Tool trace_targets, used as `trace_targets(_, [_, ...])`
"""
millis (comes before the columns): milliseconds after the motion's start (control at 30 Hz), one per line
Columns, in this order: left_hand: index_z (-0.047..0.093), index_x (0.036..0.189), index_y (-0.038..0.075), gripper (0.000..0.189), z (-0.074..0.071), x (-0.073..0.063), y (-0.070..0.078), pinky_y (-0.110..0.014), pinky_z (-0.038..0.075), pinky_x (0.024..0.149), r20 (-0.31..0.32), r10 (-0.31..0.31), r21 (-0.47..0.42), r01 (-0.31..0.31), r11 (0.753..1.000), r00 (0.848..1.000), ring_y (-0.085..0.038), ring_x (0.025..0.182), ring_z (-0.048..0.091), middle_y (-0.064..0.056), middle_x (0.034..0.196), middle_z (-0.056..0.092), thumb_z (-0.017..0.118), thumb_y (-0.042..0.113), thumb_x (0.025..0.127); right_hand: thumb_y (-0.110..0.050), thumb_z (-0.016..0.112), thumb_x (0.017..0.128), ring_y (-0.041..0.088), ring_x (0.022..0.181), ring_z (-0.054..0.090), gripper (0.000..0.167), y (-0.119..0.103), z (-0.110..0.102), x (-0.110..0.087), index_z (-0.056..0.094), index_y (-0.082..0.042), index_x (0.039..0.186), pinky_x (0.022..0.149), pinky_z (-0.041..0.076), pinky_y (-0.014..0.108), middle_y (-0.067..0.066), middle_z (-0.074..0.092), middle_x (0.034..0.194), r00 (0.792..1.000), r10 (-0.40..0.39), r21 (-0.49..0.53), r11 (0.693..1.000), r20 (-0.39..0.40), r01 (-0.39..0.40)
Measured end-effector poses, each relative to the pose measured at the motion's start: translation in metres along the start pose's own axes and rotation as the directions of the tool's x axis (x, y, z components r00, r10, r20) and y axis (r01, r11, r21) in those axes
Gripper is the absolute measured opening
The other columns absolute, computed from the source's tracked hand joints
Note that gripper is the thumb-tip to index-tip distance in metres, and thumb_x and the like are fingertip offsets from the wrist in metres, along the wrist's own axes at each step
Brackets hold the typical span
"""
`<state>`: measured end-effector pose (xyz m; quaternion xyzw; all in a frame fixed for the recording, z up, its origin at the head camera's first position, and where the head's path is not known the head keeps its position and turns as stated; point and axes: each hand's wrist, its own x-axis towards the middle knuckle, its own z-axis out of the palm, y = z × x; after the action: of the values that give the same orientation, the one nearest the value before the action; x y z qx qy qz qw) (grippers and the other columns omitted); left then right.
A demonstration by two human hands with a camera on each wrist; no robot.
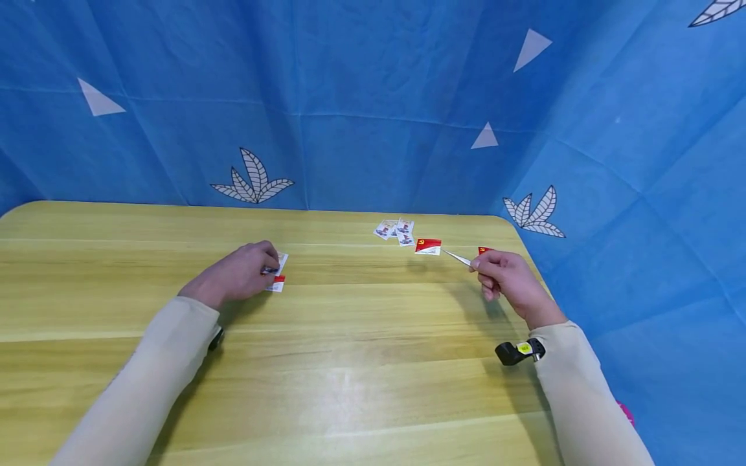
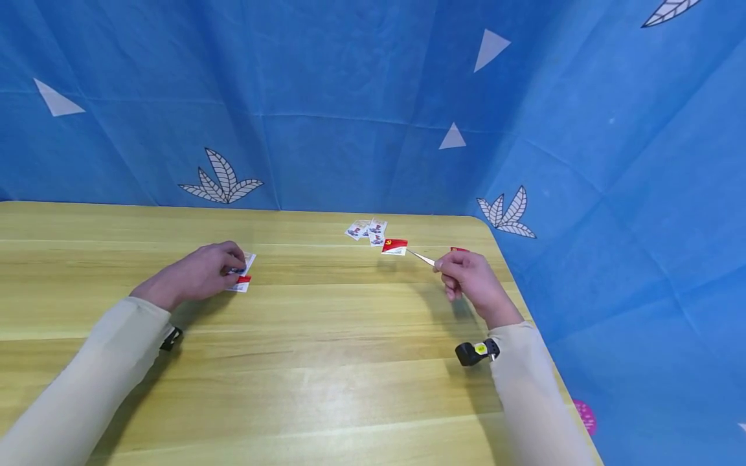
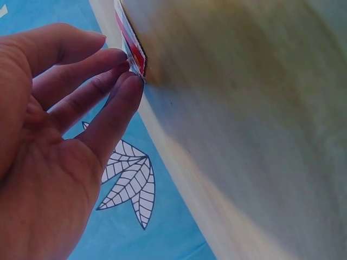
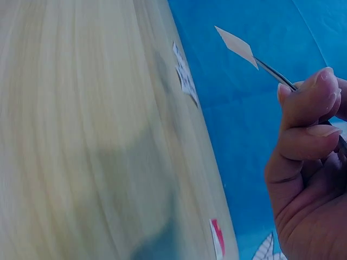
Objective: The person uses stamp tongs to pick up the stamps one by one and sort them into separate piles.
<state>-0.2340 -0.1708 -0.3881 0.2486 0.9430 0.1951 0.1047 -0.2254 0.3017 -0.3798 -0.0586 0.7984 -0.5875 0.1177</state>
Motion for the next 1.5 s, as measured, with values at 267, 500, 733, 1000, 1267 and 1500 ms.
trace_targets(267, [0.072,0.104,-0.005,0.019,0.001,0.0,-0.002,-0.052,0.045,0.096,0.001,-0.007,-0.016,0.007,1.0,1.0,-0.038,0.107,0.054,-0.02,0.119,0.056,0.064,0.003,0.089,-0.013,0.05,0.103,0.014,0.048,0.048,0.021,0.006,-0.017,-0.015,0.063,-0.002,0.092,0.044,0.039,0.028,0.002,0.042,0.062,0.999,0.026,0.039,0.999,-0.029,-0.025])
trace_targets(500, [0.072,0.107,-0.006,0.022,0.002,0.001,-0.001,-0.051,0.045,0.096,0.008,-0.027,-0.041,0.027,0.999,1.0,-0.037,0.108,0.053,-0.019,0.119,0.055,0.064,0.005,0.09,-0.013,0.05,0.103,0.012,0.048,0.047,0.021,0.019,-0.035,-0.028,0.064,-0.002,0.091,0.044,0.042,0.025,0.0,0.043,0.063,0.999,0.032,0.084,0.996,-0.032,-0.029])
trace_targets(733, [0.073,0.102,-0.004,0.018,-0.001,0.001,0.0,-0.052,0.045,0.096,0.0,0.001,-0.026,-0.001,1.0,1.0,-0.039,0.108,0.054,-0.02,0.118,0.056,0.062,0.003,0.09,-0.013,0.049,0.104,0.01,0.048,0.047,0.023,0.036,-0.057,-0.038,0.064,0.002,0.093,0.043,0.04,0.025,-0.001,0.043,0.063,0.998,0.056,0.126,0.991,-0.041,-0.051])
trace_targets(1000, [0.073,0.1,-0.004,0.017,-0.001,0.001,-0.001,-0.051,0.046,0.095,0.01,0.005,-0.016,-0.005,1.0,1.0,-0.038,0.107,0.055,-0.02,0.117,0.056,0.062,0.003,0.09,-0.01,0.046,0.104,0.01,0.048,0.046,0.023,0.052,-0.078,-0.044,0.064,-0.001,0.094,0.043,0.029,0.027,-0.001,0.044,0.063,0.997,0.072,0.164,0.984,-0.039,-0.065])
trace_targets(1267, [0.073,0.101,-0.004,0.017,0.001,0.001,-0.001,-0.051,0.045,0.095,0.0,-0.009,-0.019,0.009,1.0,1.0,-0.038,0.106,0.055,-0.02,0.117,0.056,0.063,0.003,0.089,-0.008,0.046,0.104,0.009,0.049,0.046,0.026,0.061,-0.089,-0.048,0.068,-0.005,0.091,0.044,0.033,0.024,-0.002,0.045,0.063,0.992,0.094,0.218,0.973,-0.084,-0.074])
trace_targets(1500, [0.073,0.102,-0.005,0.018,0.002,0.0,-0.001,-0.052,0.044,0.096,-0.002,-0.02,-0.026,0.02,0.999,1.0,-0.039,0.108,0.054,-0.02,0.118,0.056,0.062,0.003,0.089,-0.01,0.045,0.104,0.009,0.05,0.046,0.024,0.06,-0.091,-0.046,0.065,-0.001,0.094,0.046,0.035,0.025,-0.001,0.046,0.064,0.99,0.112,0.231,0.969,-0.081,-0.091])
